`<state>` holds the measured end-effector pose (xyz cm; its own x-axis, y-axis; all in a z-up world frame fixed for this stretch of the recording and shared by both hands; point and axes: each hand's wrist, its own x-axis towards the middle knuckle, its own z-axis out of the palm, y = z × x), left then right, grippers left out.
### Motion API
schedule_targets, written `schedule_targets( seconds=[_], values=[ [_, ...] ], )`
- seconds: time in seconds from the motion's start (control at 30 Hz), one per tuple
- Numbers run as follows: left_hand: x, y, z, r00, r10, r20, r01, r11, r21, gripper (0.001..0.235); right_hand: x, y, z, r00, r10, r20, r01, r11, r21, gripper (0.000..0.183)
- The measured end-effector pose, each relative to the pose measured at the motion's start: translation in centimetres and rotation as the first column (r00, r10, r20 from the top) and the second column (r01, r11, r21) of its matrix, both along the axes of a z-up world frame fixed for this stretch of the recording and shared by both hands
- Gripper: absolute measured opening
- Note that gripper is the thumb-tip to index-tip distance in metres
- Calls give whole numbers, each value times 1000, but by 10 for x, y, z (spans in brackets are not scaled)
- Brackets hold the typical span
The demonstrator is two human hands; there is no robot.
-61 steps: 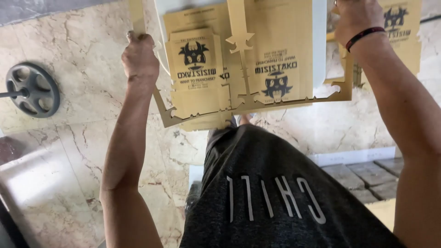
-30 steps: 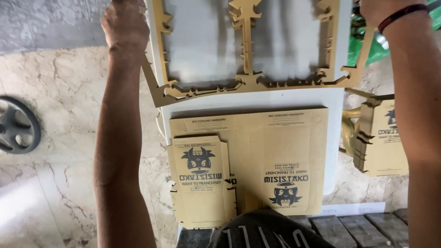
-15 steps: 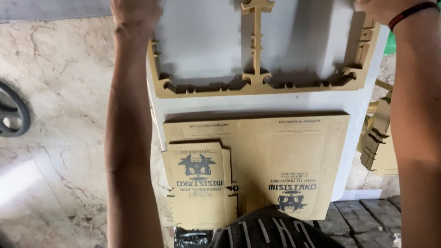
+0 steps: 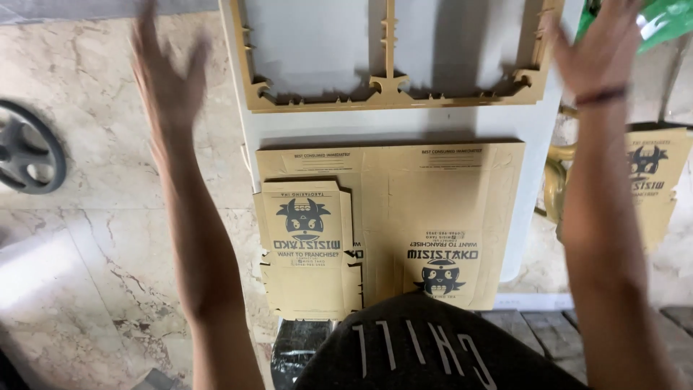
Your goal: Manually separating pre-cut cardboard packaging shapes from larger sheets and stacking them.
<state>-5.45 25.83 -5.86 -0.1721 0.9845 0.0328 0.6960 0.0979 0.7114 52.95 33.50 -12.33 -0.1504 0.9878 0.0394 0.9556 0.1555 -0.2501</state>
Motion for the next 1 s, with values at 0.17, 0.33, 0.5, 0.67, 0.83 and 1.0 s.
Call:
schedule_targets(
  seconds=[0.17, 0.33, 0.5, 0.67, 0.83, 1.0],
  values=[
    [30, -255, -13, 942, 326, -79, -334, 888, -317, 77, -55, -191, 6, 954, 62, -293, -22, 990, 136, 56],
    [50, -479, -85, 716, 646, -265, -576, 333, -747, 113, -100, -354, 0, 770, -18, -638, -147, 968, -204, 55],
    [108, -526, -72, 103, 933, 344, -343, 358, -868, 29, -138, -438, -13, 731, -119, -672, -515, 550, -657, 72],
    [119, -522, -67, 119, 922, 369, -441, 383, -812, 27, -166, -450, -7, 688, -246, -682, -627, 272, -730, 88],
    [123, -536, -24, 278, 929, 244, -461, 352, -814, 54, -181, -469, 5, 421, -799, -429, -505, 186, -843, 76],
    [135, -585, -47, -188, 669, 719, -258, 673, -694, 30, -193, -500, 43, 366, -865, -344, -161, 306, -938, 50]
  ],
)
